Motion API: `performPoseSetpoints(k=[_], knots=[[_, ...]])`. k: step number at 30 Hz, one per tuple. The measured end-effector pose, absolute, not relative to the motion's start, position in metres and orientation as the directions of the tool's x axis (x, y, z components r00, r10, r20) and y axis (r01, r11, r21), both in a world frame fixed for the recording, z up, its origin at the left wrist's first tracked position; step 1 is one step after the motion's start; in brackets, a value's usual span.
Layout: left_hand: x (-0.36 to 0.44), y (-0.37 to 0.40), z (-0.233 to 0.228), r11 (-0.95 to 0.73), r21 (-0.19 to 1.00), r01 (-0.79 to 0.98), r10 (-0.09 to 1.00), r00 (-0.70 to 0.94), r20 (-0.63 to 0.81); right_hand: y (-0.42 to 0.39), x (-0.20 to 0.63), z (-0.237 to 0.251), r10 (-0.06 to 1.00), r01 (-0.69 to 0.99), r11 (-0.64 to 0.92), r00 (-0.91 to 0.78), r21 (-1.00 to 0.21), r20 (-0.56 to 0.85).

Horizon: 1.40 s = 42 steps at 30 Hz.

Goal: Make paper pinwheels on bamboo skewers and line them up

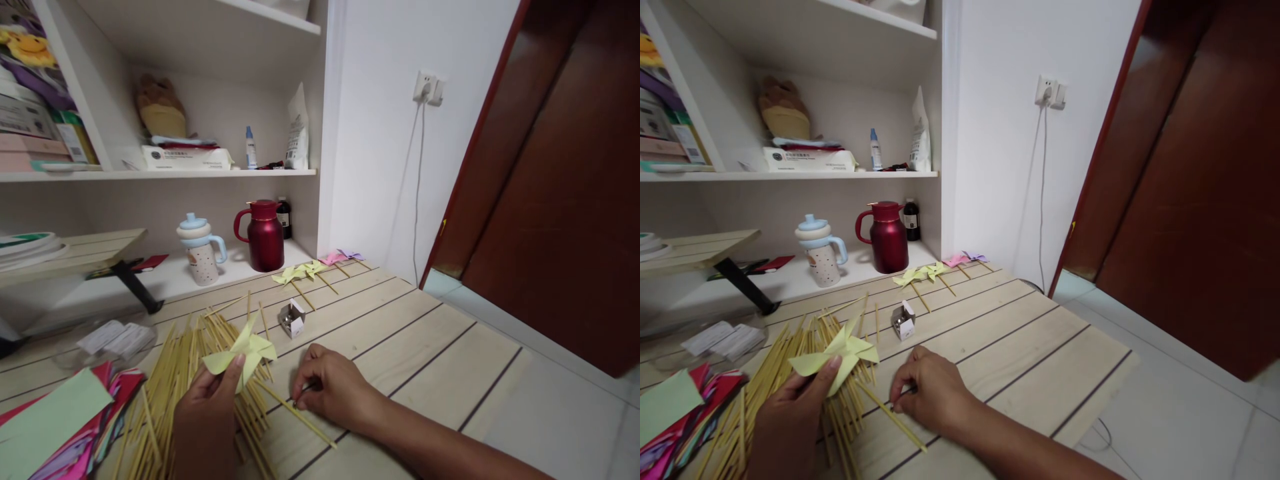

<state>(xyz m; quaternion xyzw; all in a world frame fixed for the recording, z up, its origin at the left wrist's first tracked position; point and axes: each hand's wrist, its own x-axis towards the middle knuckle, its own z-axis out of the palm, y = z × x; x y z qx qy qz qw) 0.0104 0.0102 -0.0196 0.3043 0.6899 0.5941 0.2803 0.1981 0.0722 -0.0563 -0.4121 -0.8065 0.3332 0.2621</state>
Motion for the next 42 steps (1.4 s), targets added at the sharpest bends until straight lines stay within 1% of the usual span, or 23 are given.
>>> performPoseSetpoints(k=[4,8,13,18,21,24,28,31,35,39,42], knots=[[0.012,0.009,-0.017,0.106,0.989,0.101,0.742,-0.670,-0.011,0.073,0.198,-0.058,0.842,0.497,0.443,-0.516,-0.746,0.156],[0.014,0.009,-0.014,0.095,0.994,0.050,0.738,-0.674,-0.037,0.072,0.198,-0.058,0.835,0.486,0.450,-0.526,-0.749,0.160],[0.012,0.010,-0.017,0.093,0.994,0.059,0.735,-0.678,-0.029,0.071,0.197,-0.060,0.832,0.464,0.449,-0.529,-0.764,0.168],[0.012,0.010,-0.020,0.079,0.997,-0.007,0.754,-0.654,-0.064,0.071,0.197,-0.061,0.843,0.461,0.436,-0.511,-0.773,0.170],[0.013,0.010,-0.017,0.093,0.996,0.016,0.737,-0.673,-0.058,0.070,0.197,-0.060,0.837,0.457,0.444,-0.519,-0.771,0.175],[0.015,0.008,-0.012,0.073,0.997,0.026,0.746,-0.665,-0.037,0.069,0.197,-0.058,0.833,0.448,0.448,-0.524,-0.774,0.179],[0.017,0.007,-0.007,0.090,0.996,0.005,0.744,-0.665,-0.064,0.067,0.197,-0.056,0.837,0.421,0.433,-0.516,-0.797,0.182],[0.017,0.010,-0.006,0.083,0.996,-0.027,0.739,-0.669,-0.079,0.067,0.195,-0.051,0.839,0.337,0.403,-0.507,-0.851,0.197],[0.015,0.015,-0.009,0.078,0.995,-0.069,0.738,-0.666,-0.104,0.068,0.189,-0.025,0.835,0.117,0.342,-0.492,-0.932,0.245],[0.014,0.017,-0.012,0.044,0.997,-0.069,0.752,-0.655,-0.079,0.070,0.174,0.006,0.809,-0.004,0.370,-0.490,-0.929,0.325],[0.010,0.017,-0.013,0.057,0.995,-0.079,0.750,-0.655,-0.095,0.073,0.160,0.013,0.820,-0.071,0.358,-0.453,-0.931,0.350]])
